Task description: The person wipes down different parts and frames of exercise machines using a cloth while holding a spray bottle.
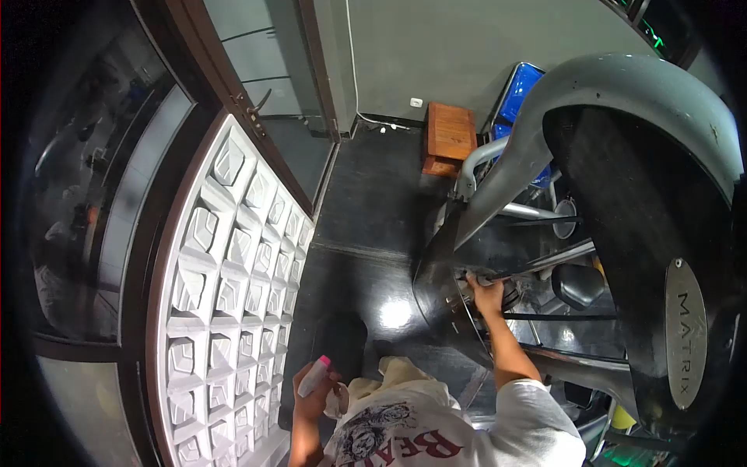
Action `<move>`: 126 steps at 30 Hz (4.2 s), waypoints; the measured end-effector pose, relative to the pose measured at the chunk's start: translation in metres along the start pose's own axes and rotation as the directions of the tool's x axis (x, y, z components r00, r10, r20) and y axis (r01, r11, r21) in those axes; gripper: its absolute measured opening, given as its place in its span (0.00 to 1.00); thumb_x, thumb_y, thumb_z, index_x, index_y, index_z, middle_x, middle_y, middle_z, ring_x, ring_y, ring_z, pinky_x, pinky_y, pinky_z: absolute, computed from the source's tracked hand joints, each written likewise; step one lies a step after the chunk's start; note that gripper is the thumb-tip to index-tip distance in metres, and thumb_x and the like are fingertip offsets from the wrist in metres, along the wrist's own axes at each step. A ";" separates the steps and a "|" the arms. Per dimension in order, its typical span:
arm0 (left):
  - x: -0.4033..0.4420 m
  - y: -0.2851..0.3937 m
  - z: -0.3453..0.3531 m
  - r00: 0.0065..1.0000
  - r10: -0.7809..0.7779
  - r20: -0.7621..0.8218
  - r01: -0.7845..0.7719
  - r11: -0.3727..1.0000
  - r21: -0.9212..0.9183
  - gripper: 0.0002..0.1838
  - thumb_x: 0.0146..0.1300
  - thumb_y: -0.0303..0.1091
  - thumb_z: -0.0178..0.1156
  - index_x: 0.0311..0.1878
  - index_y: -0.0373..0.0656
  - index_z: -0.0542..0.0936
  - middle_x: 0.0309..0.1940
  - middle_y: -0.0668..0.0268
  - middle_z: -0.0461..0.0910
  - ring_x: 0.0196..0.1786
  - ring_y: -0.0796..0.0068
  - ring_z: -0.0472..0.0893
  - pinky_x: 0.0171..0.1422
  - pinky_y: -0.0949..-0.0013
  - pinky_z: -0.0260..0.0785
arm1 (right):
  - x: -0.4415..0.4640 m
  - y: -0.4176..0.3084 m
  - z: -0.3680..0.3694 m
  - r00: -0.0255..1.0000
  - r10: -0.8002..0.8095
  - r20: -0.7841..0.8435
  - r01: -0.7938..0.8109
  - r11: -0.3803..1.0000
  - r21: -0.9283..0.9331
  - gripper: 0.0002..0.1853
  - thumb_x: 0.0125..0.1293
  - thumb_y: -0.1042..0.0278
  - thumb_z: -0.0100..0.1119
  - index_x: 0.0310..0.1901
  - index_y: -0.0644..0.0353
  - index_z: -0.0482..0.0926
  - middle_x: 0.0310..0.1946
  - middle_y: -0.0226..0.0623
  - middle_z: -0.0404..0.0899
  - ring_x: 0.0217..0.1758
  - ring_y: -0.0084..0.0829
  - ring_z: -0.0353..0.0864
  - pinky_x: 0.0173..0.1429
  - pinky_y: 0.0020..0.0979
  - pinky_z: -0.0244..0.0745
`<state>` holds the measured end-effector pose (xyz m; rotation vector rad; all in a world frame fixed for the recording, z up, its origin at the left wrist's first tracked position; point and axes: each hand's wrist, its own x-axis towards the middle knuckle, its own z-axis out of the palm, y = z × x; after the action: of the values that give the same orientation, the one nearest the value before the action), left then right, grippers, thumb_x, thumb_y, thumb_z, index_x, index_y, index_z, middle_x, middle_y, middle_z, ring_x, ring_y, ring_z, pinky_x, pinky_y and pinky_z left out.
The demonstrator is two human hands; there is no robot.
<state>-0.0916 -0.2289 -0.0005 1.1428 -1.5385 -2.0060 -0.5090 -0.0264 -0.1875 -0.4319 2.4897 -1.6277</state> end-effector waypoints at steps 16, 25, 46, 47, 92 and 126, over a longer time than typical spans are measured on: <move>0.030 0.016 0.039 0.979 0.054 0.195 -0.038 0.995 -0.087 0.07 0.62 0.27 0.65 0.41 0.35 0.79 0.31 0.62 0.83 0.27 0.77 0.81 0.31 0.72 0.75 | 0.016 -0.286 -0.070 0.615 -0.550 -0.565 0.528 0.819 -0.224 0.10 0.66 0.70 0.66 0.42 0.69 0.81 0.40 0.41 0.85 0.41 0.37 0.82 0.52 0.35 0.73; 0.029 0.023 0.036 0.980 0.092 0.177 -0.073 0.991 -0.113 0.07 0.62 0.26 0.65 0.41 0.35 0.79 0.30 0.62 0.83 0.27 0.76 0.81 0.32 0.71 0.74 | 0.001 -0.046 0.000 0.975 -0.136 -0.175 0.131 0.991 -0.038 0.14 0.64 0.62 0.67 0.32 0.67 0.80 0.26 0.43 0.81 0.34 0.39 0.83 0.43 0.36 0.75; 0.045 0.026 0.046 0.976 0.142 0.166 -0.135 0.989 -0.053 0.06 0.61 0.26 0.64 0.40 0.35 0.79 0.30 0.63 0.83 0.27 0.76 0.81 0.31 0.71 0.75 | 0.028 -0.256 -0.077 0.691 -0.457 -0.560 0.524 0.851 -0.048 0.10 0.66 0.69 0.67 0.41 0.66 0.80 0.36 0.35 0.83 0.40 0.28 0.81 0.49 0.28 0.73; 0.046 0.024 0.047 0.976 0.144 0.166 -0.140 0.990 -0.035 0.06 0.62 0.26 0.64 0.40 0.35 0.79 0.30 0.63 0.83 0.27 0.76 0.81 0.31 0.71 0.75 | 0.028 -0.241 -0.073 0.707 -0.448 -0.548 0.514 0.857 -0.038 0.10 0.66 0.69 0.67 0.41 0.66 0.79 0.35 0.35 0.83 0.39 0.28 0.81 0.49 0.28 0.73; 0.082 0.205 0.120 0.573 0.626 0.529 -0.617 0.755 -0.224 0.05 0.65 0.25 0.61 0.36 0.33 0.75 0.29 0.62 0.74 0.23 0.79 0.77 0.31 0.73 0.71 | -0.097 -0.352 -0.112 0.848 -0.302 0.435 0.115 0.907 0.405 0.18 0.69 0.73 0.56 0.59 0.70 0.73 0.58 0.39 0.73 0.61 0.27 0.71 0.66 0.30 0.64; 0.285 0.384 0.229 -0.226 0.840 0.493 -0.619 0.267 -0.739 0.08 0.56 0.25 0.64 0.36 0.29 0.80 0.26 0.60 0.79 0.28 0.66 0.77 0.34 0.67 0.70 | -0.006 -0.602 -0.106 0.559 -0.825 -0.086 -0.276 -0.088 -0.957 0.24 0.58 0.78 0.63 0.58 0.57 0.78 0.62 0.45 0.73 0.65 0.51 0.71 0.69 0.48 0.66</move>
<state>-0.5113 -0.4157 0.2638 -1.2143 -1.5659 -1.5690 -0.4329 -0.1579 0.4048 -0.5911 4.0829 1.0193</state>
